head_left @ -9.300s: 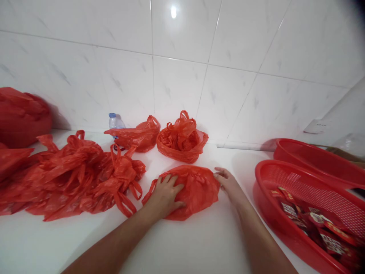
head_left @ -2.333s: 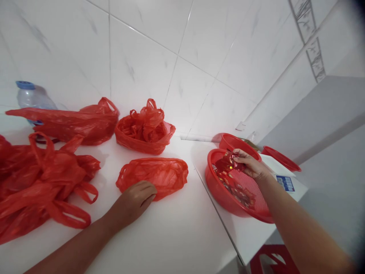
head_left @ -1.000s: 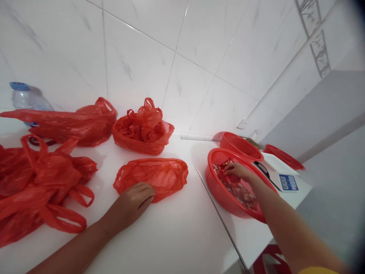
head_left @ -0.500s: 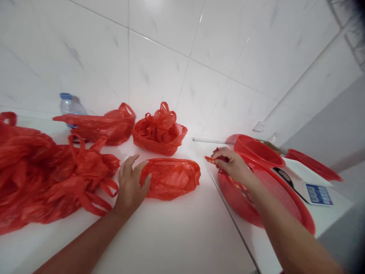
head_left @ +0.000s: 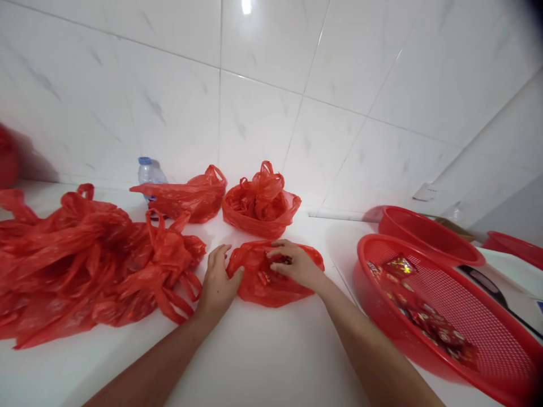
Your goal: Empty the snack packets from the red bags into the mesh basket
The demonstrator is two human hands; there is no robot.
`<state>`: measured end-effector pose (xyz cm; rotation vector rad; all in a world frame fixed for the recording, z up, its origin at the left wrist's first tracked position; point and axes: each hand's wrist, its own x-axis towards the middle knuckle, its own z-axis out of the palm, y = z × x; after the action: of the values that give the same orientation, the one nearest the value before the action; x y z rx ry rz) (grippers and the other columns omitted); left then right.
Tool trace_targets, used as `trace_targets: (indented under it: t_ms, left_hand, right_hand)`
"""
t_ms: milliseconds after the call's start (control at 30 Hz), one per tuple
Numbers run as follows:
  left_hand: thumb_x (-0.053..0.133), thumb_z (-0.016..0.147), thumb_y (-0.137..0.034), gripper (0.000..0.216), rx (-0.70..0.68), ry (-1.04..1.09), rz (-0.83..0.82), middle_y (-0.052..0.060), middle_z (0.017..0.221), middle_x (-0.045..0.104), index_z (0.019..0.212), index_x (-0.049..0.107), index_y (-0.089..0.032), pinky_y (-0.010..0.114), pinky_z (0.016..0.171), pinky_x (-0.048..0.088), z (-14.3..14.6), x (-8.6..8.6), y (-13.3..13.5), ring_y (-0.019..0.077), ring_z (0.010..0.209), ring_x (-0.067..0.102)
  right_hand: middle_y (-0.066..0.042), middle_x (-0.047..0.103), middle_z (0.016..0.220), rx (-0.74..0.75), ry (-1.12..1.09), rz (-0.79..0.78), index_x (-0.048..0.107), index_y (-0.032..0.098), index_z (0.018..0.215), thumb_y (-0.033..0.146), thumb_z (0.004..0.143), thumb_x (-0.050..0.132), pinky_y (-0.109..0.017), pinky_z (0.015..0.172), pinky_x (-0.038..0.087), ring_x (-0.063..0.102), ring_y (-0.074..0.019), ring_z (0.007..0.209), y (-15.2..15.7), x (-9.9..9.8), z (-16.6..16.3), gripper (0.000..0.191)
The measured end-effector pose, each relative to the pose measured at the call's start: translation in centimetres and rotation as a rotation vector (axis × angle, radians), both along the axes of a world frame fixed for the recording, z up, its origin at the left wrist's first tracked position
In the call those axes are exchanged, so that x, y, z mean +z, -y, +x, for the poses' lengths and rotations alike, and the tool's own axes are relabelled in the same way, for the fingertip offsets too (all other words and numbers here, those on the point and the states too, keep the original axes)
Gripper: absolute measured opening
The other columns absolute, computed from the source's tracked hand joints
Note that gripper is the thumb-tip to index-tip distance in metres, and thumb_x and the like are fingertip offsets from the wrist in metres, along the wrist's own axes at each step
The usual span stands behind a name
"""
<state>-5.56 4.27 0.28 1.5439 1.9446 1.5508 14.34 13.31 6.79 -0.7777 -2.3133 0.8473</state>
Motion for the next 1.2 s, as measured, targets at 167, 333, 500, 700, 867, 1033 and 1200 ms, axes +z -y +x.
trace_targets:
  t_ms: [167,333,500,700,867,1033,1200]
  left_hand:
    - [0.055,0.078,-0.030,0.052,-0.009,0.026,-0.020,0.012,0.127,0.044,0.128,0.041,-0.022,0.045,0.087,0.049,-0.1,0.3,0.0,0.0221,0.097,0.058]
    - [0.056,0.078,-0.038,0.055,0.023,0.093,-0.093,0.010,0.126,0.049,0.129,0.039,-0.024,0.039,0.079,0.051,0.1,0.6,0.0,0.0169,0.079,0.058]
    - [0.063,0.074,-0.042,0.063,-0.019,0.392,-0.126,0.008,0.114,0.055,0.129,0.036,-0.025,0.033,0.070,0.051,0.3,0.5,-0.4,0.0162,0.078,0.060]
    - [0.068,0.068,-0.032,0.062,-0.132,0.740,-0.056,0.004,0.102,0.058,0.124,0.042,-0.024,0.029,0.074,0.048,0.9,0.6,-0.2,0.0152,0.084,0.060]
    - [0.074,0.064,-0.029,0.052,-0.169,0.907,0.069,0.000,0.091,0.062,0.111,0.052,-0.021,0.024,0.074,0.046,0.4,2.0,-0.5,0.0108,0.077,0.059]
    - [0.073,0.068,-0.027,0.031,-0.136,0.900,0.246,0.000,0.088,0.065,0.094,0.060,-0.018,0.022,0.073,0.047,-0.4,4.8,-0.7,0.0091,0.076,0.060]
    - [0.073,0.067,-0.023,0.030,-0.078,0.865,0.361,0.002,0.091,0.069,0.093,0.060,-0.019,0.025,0.076,0.049,-0.8,7.5,-0.5,0.0122,0.082,0.064]
  right_hand:
    - [-0.006,0.057,0.107,-0.398,-0.260,0.180,0.065,0.023,0.095,0.031,0.086,0.052,-0.033,0.087,0.045,0.055,-0.0192,0.101,-1.1,-1.2,3.0,0.018]
    - [-0.011,0.057,0.105,-0.816,-0.135,0.242,0.059,0.018,0.109,0.045,0.086,0.047,-0.035,0.074,0.046,0.057,-0.0211,0.083,-2.0,-4.5,7.1,0.038]
    - [-0.006,0.064,0.082,-0.693,-0.043,-0.050,0.061,0.020,0.098,0.052,0.089,0.036,-0.032,0.069,0.045,0.059,-0.0204,0.075,-1.6,-4.8,9.3,0.042]
    - [0.002,0.062,0.070,-0.525,-0.198,-0.537,0.054,0.020,0.104,0.037,0.069,0.066,-0.022,0.041,0.034,0.050,-0.0113,0.046,-1.9,-4.4,9.7,0.040]
    - [0.004,0.065,0.076,-0.539,-0.662,-0.613,0.047,0.024,0.111,0.016,0.055,0.064,-0.023,0.050,0.044,0.058,-0.0126,0.055,-2.2,-3.8,9.0,0.059]
    - [0.001,0.066,0.077,-0.497,-0.844,-0.575,0.055,0.021,0.102,0.023,0.058,0.074,-0.024,0.055,0.046,0.058,-0.0121,0.059,-1.6,-2.0,8.4,0.047]
    - [0.001,0.063,0.073,-0.487,-0.762,-0.458,0.061,0.020,0.093,0.035,0.070,0.072,-0.019,0.049,0.041,0.053,-0.0085,0.056,-1.2,-2.0,8.8,0.030]
